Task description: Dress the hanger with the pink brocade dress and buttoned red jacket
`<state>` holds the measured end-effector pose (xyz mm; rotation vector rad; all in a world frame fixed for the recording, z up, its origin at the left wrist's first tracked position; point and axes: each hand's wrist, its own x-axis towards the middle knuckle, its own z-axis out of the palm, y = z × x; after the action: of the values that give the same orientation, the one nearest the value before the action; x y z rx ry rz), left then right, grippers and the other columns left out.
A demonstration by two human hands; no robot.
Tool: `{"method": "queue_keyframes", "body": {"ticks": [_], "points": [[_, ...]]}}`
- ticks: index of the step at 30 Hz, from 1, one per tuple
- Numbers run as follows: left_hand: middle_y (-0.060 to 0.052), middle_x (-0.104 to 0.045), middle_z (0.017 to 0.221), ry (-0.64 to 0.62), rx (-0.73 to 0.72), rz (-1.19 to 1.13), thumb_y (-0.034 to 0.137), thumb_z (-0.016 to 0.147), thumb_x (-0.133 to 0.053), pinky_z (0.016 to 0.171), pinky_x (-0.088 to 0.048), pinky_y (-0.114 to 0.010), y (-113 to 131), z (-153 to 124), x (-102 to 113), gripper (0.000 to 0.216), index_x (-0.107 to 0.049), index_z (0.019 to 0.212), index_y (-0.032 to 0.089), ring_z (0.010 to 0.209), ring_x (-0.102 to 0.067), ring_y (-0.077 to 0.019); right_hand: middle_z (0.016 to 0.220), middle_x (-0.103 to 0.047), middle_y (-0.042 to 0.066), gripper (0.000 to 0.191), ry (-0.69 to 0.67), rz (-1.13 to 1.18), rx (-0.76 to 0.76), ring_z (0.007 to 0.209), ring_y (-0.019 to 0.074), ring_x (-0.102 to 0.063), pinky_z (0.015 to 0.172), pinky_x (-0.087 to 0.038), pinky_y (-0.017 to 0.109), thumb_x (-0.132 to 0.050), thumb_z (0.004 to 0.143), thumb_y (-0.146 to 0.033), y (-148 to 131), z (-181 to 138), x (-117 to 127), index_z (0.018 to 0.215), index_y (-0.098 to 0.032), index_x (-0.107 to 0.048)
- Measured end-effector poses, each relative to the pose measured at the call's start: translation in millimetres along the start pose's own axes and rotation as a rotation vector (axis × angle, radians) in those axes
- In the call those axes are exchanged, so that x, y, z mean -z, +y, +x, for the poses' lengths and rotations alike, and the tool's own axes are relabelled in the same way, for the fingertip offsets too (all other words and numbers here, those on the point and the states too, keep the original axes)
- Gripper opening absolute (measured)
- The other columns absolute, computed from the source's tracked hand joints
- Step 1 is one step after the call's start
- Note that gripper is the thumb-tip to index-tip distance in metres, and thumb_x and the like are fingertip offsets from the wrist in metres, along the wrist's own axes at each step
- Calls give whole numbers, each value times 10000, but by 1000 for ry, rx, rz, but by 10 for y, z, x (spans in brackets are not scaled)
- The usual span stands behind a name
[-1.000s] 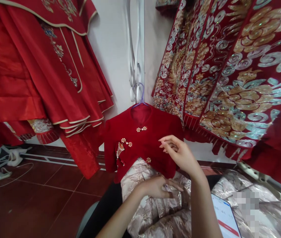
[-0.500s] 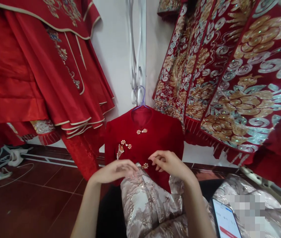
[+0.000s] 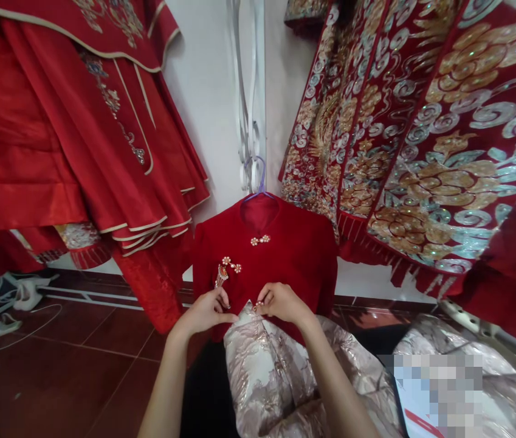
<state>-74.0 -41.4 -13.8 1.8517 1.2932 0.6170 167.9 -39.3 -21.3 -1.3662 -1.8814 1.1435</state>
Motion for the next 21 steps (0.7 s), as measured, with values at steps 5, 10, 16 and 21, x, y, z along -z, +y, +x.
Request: {"method": "queue_keyframes", "body": {"ticks": [5, 10, 16, 21], "points": [[-40, -623, 939, -62, -118, -123, 358, 678, -717, 710, -446, -255, 52, 2, 30, 336, -577, 918, 168, 770, -562, -136, 692, -640, 14, 304, -150, 239, 31, 589, 115, -606, 608, -490, 256, -745, 673, -362, -155, -179, 251, 828, -135, -616], [-69, -637, 946, -106, -203, -244, 231, 791, -558, 809, -439, -276, 13, 58, 12, 199, -603, 965, 146, 871, -583, -149, 722, -653, 7, 282, -197, 387, 118, 634, 107, -614, 663, -494, 257, -738, 703, -347, -473, -324, 267, 869, -154, -615], [21, -582, 717, 68, -185, -93, 111, 631, -620, 567, -402, -203, 14, 138, -167, 253, -548, 869, 153, 610, -533, -100, 747, -658, 15, 223, -12, 292, 261, 690, 122, -615, 697, -487, 262, -686, 748, -327, -441, -56, -196, 875, -159, -615], [31, -583, 651, 163, -179, -1, 161, 689, -588, 534, -392, -187, 37, 158, -290, 105, -539, 781, 169, 568, -551, -97, 739, -643, 16, 91, 209, 25, 218, 668, 128, -599, 640, -480, 247, -622, 744, -230, -175, 110, -355, 785, -174, -563]]}}
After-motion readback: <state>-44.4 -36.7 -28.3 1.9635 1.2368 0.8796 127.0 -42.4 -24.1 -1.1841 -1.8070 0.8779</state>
